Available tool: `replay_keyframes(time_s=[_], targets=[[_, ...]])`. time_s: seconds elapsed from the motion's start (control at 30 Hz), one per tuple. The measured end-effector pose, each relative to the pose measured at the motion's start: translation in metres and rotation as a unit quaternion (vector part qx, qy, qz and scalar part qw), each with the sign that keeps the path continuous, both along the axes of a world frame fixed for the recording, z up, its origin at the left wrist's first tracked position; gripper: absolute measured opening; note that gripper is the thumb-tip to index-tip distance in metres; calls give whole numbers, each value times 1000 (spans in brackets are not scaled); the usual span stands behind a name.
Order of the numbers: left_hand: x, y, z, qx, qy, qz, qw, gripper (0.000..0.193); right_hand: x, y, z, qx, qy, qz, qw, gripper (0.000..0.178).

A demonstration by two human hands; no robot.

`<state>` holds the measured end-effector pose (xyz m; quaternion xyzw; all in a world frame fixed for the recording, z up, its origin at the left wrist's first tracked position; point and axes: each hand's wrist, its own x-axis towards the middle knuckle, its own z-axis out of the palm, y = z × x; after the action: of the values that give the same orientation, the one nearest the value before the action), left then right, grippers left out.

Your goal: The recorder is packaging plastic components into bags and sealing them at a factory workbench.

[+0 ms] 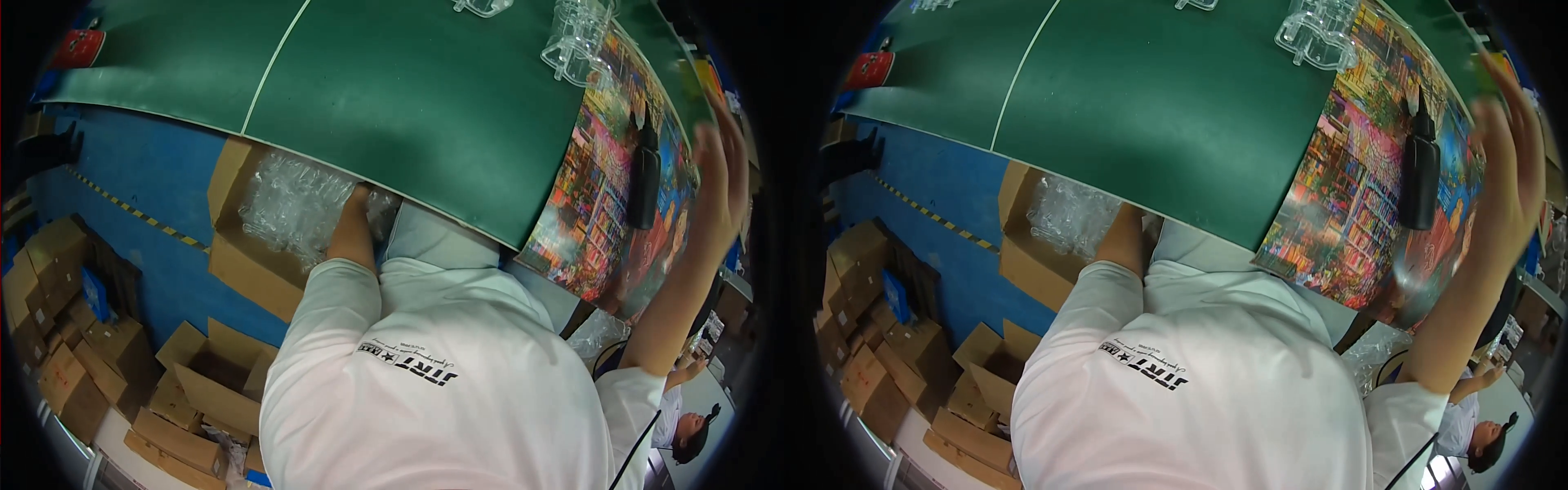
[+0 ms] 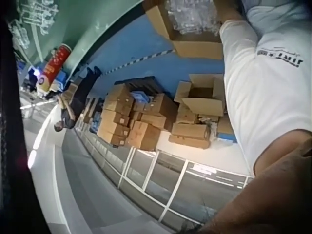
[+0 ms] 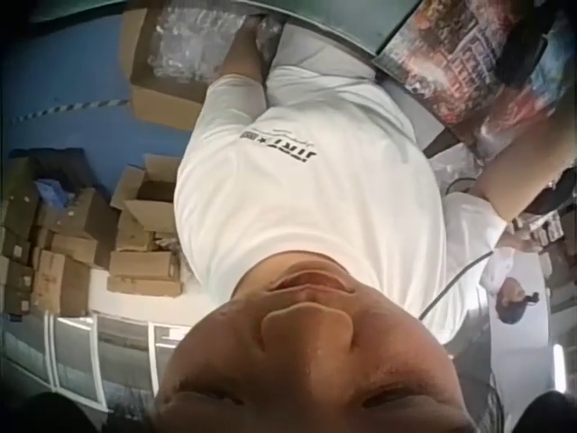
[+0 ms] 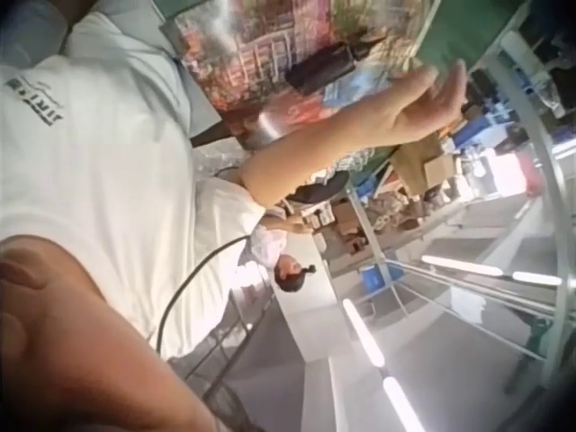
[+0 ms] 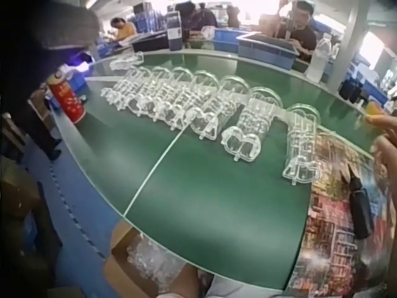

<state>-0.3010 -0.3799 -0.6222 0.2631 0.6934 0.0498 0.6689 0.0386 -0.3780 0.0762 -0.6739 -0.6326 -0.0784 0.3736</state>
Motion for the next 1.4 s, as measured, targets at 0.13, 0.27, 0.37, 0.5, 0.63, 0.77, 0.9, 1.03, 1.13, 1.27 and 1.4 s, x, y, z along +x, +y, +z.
replay_keyframes(time_s=[0.13, 0.27, 0.37, 0.5, 0.63, 0.77, 0.9, 1.03, 1.13, 1.27, 1.4], targets=[[38, 7, 22, -1, -19, -1, 1000, 63, 30, -60, -1, -80, 134, 29, 987, 33], [16, 2, 64, 3, -16, 4, 1000, 66, 38, -81, -17, -30, 207, 34, 977, 28], [1, 15, 100, 10, -21, 8, 1000, 69, 28, -85, -19, -23, 252, 48, 966, 24], [-51, -13, 171, 34, -22, 19, 999, 73, -6, -76, -23, -44, 187, 66, 979, 21], [-123, -26, 258, 73, -100, 46, 991, 64, -46, -67, -24, -40, 280, 103, 954, 21], [-154, -49, 397, 107, -239, 188, 947, 63, -82, -62, -17, -135, 296, 242, 914, 20], [-115, -23, 526, 307, -408, 55, 858, 68, -102, -59, -12, -195, 219, 408, 865, 23], [-79, -15, 566, 396, -294, 18, 870, 73, -125, -61, -18, -161, 188, 430, 868, 30], [-46, -16, 595, 481, -239, 44, 843, 72, -130, -65, -15, -211, 202, 373, 881, 29], [-9, -29, 632, 516, -257, 144, 804, 68, -116, -70, -20, -301, 272, 350, 844, 29], [-8, -42, 631, 509, -255, 216, 793, 54, -106, -68, -19, -397, 382, 265, 791, 28]])
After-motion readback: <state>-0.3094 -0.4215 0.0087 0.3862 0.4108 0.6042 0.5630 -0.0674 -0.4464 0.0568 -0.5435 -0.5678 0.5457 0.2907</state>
